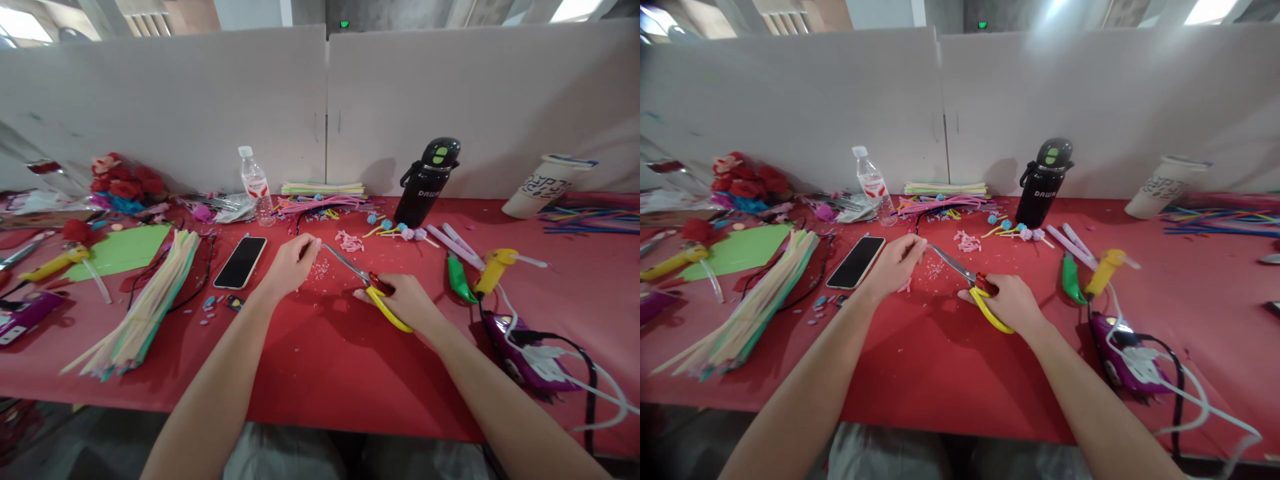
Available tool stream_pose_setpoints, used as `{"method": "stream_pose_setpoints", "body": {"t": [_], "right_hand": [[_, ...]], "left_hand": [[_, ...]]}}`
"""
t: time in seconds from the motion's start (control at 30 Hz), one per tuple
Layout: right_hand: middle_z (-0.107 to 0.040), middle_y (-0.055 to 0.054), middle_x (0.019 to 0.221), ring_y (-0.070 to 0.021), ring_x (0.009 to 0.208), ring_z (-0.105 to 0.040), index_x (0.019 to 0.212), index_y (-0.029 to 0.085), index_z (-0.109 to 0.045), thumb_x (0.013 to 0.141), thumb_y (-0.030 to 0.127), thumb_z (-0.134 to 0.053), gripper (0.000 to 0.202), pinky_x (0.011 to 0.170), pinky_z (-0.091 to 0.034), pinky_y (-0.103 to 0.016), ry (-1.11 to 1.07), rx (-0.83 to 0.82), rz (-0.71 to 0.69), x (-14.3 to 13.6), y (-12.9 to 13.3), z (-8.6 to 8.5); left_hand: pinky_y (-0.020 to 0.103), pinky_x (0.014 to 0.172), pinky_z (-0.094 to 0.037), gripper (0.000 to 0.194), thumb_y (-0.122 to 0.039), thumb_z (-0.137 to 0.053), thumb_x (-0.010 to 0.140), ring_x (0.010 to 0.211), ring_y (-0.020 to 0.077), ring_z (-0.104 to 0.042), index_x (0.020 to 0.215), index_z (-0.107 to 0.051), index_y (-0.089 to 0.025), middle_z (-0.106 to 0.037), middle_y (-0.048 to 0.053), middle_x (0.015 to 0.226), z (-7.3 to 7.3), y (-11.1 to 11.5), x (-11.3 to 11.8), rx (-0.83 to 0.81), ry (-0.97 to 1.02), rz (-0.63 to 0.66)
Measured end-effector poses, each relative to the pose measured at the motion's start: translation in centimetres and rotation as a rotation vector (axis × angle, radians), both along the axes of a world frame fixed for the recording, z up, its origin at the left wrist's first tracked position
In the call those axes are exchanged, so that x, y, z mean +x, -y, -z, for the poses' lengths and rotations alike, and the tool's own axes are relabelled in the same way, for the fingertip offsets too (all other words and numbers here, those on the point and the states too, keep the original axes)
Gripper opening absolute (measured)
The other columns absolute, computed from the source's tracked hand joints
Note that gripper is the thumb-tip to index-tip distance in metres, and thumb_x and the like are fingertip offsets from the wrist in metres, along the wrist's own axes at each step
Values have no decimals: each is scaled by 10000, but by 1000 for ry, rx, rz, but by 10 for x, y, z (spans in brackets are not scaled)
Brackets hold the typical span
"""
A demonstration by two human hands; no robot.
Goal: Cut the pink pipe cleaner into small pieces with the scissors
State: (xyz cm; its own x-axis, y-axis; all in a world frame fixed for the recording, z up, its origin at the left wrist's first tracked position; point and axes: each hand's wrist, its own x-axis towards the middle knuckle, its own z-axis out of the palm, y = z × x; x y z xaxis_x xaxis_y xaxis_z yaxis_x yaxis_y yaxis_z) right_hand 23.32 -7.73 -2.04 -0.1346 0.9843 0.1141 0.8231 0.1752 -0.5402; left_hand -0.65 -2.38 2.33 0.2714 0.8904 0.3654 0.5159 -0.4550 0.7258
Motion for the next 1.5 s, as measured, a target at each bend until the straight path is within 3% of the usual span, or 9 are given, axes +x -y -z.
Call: {"method": "stream_pose_setpoints", "body": {"t": [1.03,1.23,1.5], "right_hand": [[-352,34,521,-86,489,-276,555,185,-416,716,645,-554,506,449,-211,-221,-30,-10,-21,1,-2,4],[-347,35,516,-86,492,-270,547,185,-402,709,665,-550,528,449,-207,-222,-19,6,0,2,-5,5],[-325,37,519,-89,511,-253,549,188,-349,708,701,-522,564,455,-203,-224,1,50,99,6,-8,8]], "left_hand": [[230,506,-312,328,-421,-361,915,513,88,-419,723,-483,-184,-506,-16,626,1,0,0,-25,-10,-42],[224,493,-304,343,-423,-362,912,503,91,-418,689,-466,-184,-458,-21,583,0,2,1,-37,-13,-35],[218,455,-290,339,-392,-428,846,467,91,-400,594,-475,-171,-456,-10,532,-13,-6,-27,-203,-160,-15]]}}
